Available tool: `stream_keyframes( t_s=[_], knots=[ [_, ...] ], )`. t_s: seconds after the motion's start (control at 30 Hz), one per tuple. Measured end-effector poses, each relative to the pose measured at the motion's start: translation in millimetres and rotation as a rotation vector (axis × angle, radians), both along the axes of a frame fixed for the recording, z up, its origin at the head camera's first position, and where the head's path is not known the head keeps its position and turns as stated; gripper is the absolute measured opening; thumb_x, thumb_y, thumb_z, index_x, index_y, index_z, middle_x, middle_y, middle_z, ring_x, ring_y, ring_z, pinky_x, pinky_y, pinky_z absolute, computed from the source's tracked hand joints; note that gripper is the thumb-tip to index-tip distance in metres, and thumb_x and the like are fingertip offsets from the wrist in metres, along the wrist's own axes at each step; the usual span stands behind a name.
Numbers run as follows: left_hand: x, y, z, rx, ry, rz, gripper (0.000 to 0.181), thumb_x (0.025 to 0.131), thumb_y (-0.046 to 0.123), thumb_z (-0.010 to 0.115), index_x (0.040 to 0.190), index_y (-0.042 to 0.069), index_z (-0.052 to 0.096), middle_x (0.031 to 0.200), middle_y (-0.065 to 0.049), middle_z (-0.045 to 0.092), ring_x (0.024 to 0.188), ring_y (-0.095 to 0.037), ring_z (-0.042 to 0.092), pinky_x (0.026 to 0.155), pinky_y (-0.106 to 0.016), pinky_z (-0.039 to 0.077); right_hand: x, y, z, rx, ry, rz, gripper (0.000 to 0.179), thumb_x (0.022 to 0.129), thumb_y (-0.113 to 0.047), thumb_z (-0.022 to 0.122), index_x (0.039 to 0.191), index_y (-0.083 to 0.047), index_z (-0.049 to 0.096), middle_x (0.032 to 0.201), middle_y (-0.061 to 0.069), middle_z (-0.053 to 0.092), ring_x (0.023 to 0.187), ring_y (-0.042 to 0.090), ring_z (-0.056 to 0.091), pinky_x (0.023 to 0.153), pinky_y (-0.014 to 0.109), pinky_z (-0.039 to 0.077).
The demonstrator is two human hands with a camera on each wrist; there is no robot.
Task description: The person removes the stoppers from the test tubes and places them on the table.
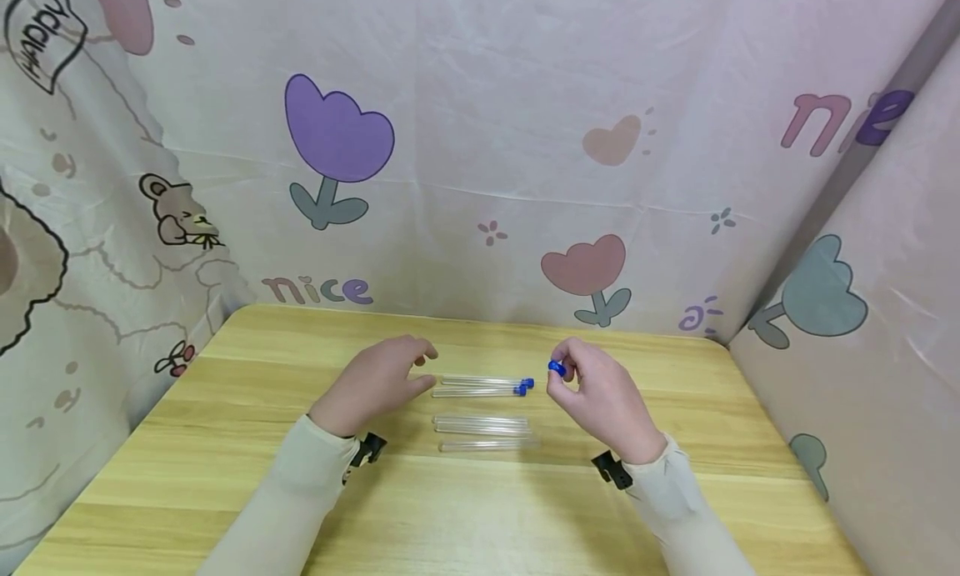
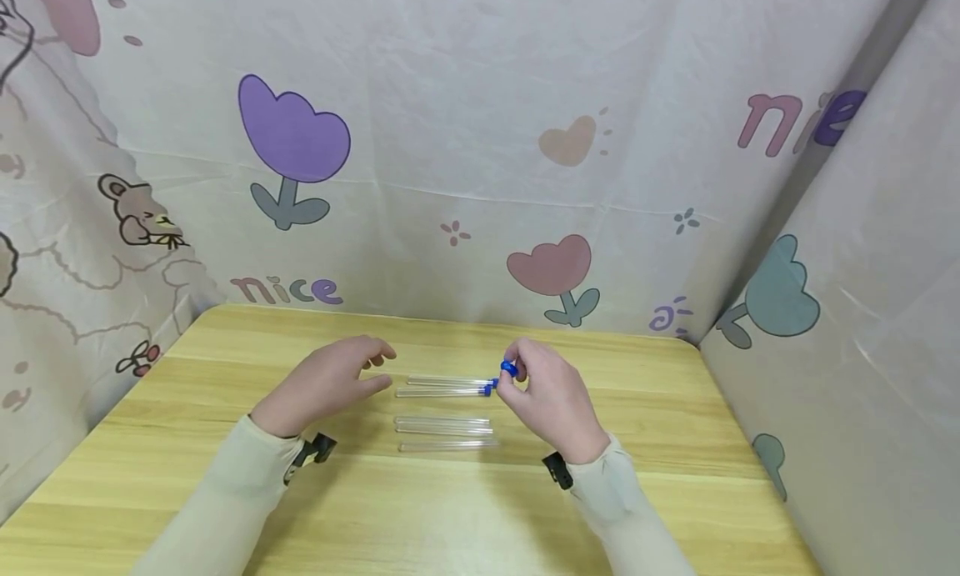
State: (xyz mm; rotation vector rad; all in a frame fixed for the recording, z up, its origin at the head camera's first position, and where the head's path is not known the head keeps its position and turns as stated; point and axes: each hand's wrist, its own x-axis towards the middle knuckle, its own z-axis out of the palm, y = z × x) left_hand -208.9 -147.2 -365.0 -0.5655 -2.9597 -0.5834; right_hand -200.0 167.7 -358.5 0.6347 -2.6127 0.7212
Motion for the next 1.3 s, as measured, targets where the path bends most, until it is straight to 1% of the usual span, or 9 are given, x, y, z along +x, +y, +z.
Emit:
stream_keyframes(
  t_s=[0.23, 0.33, 0.43, 0.57, 0.67, 0.77, 0.87, 1.0, 1.3],
  knots=[
    [1.4, 1.1, -1.4, -0.009, -0.017, 0.002, 0.034, 0.096, 0.028, 0.075, 0.125, 0.010, 0.070, 0.112, -0.004, 0.072, 0.100, -0.022, 0.068, 0.088, -0.044, 0.057, -2.2, -4.8, -7.7, 0.028, -0.020, 0.040, 0.008, 0.090, -0.014, 0.069, 0.096, -0.018, 0.066, 0.084, -0.010, 0.060, 0.070, 0.009, 0.050, 0.061, 0.026, 0.045],
    [0.7, 1.6, -0.9, -0.007, -0.024, 0.000, 0.035, 0.096, 0.029, 0.075, 0.125, 0.011, 0.070, 0.113, -0.004, 0.072, 0.099, -0.021, 0.068, 0.088, -0.043, 0.057, -5.5, -4.9, -14.6, 0.044, -0.059, 0.054, 0.011, 0.088, -0.013, 0.069, 0.096, -0.018, 0.064, 0.080, -0.011, 0.060, 0.065, 0.007, 0.051, 0.058, 0.026, 0.044],
    [-0.8, 2.1, -1.4, -0.005, -0.028, -0.008, 0.035, 0.096, 0.029, 0.074, 0.126, 0.011, 0.070, 0.113, -0.004, 0.072, 0.098, -0.021, 0.068, 0.087, -0.043, 0.057, -10.6, -0.8, -25.4, 0.078, -0.108, 0.042, 0.014, 0.086, -0.010, 0.069, 0.099, -0.015, 0.064, 0.075, -0.010, 0.058, 0.060, 0.007, 0.049, 0.055, 0.026, 0.042],
    [-2.0, 2.7, -3.2, -0.005, -0.034, -0.021, 0.035, 0.096, 0.029, 0.074, 0.125, 0.011, 0.070, 0.111, -0.003, 0.071, 0.097, -0.020, 0.067, 0.086, -0.042, 0.057, -16.8, 8.5, -44.3, 0.183, -0.156, 0.030, 0.012, 0.087, -0.009, 0.070, 0.098, -0.013, 0.065, 0.076, -0.009, 0.060, 0.060, 0.007, 0.048, 0.055, 0.026, 0.043],
    [-1.5, 2.7, -3.3, -0.016, -0.041, -0.022, 0.035, 0.096, 0.029, 0.075, 0.125, 0.011, 0.070, 0.110, -0.004, 0.071, 0.096, -0.020, 0.067, 0.085, -0.042, 0.057, -19.9, 14.7, -57.1, 0.260, -0.158, 0.040, 0.012, 0.087, -0.008, 0.072, 0.092, -0.014, 0.064, 0.079, -0.008, 0.062, 0.064, 0.007, 0.049, 0.057, 0.025, 0.045],
    [-0.6, 2.3, -3.0, -0.021, -0.051, -0.017, 0.036, 0.096, 0.030, 0.075, 0.126, 0.011, 0.069, 0.109, -0.004, 0.071, 0.096, -0.020, 0.067, 0.086, -0.043, 0.057, -21.9, 18.8, -65.7, 0.290, -0.143, 0.049, 0.013, 0.084, -0.005, 0.074, 0.089, -0.014, 0.065, 0.081, -0.005, 0.061, 0.068, 0.009, 0.049, 0.059, 0.026, 0.046],
    [0.0, 1.7, -2.9, -0.020, -0.054, -0.012, 0.037, 0.096, 0.030, 0.075, 0.127, 0.011, 0.069, 0.110, -0.004, 0.071, 0.096, -0.020, 0.067, 0.086, -0.042, 0.057, -25.5, 20.8, -71.1, 0.299, -0.144, 0.044, 0.013, 0.083, -0.003, 0.074, 0.088, -0.012, 0.067, 0.080, -0.004, 0.058, 0.070, 0.010, 0.048, 0.062, 0.028, 0.047],
    [0.1, 1.7, -3.6, -0.011, -0.061, -0.015, 0.038, 0.096, 0.031, 0.075, 0.128, 0.011, 0.069, 0.111, -0.005, 0.071, 0.095, -0.019, 0.066, 0.086, -0.042, 0.056, -29.8, 22.8, -76.6, 0.322, -0.183, 0.023, 0.013, 0.083, -0.003, 0.075, 0.086, -0.012, 0.067, 0.077, -0.006, 0.056, 0.068, 0.010, 0.048, 0.063, 0.029, 0.048],
    [-0.2, 1.3, -5.7, -0.009, -0.074, -0.006, 0.037, 0.096, 0.032, 0.074, 0.127, 0.012, 0.070, 0.109, -0.003, 0.071, 0.093, -0.018, 0.065, 0.085, -0.041, 0.056, -34.2, 24.9, -86.5, 0.345, -0.242, 0.008, 0.011, 0.085, -0.005, 0.075, 0.083, -0.013, 0.069, 0.077, -0.007, 0.060, 0.068, 0.011, 0.050, 0.065, 0.032, 0.049]
  ],
)
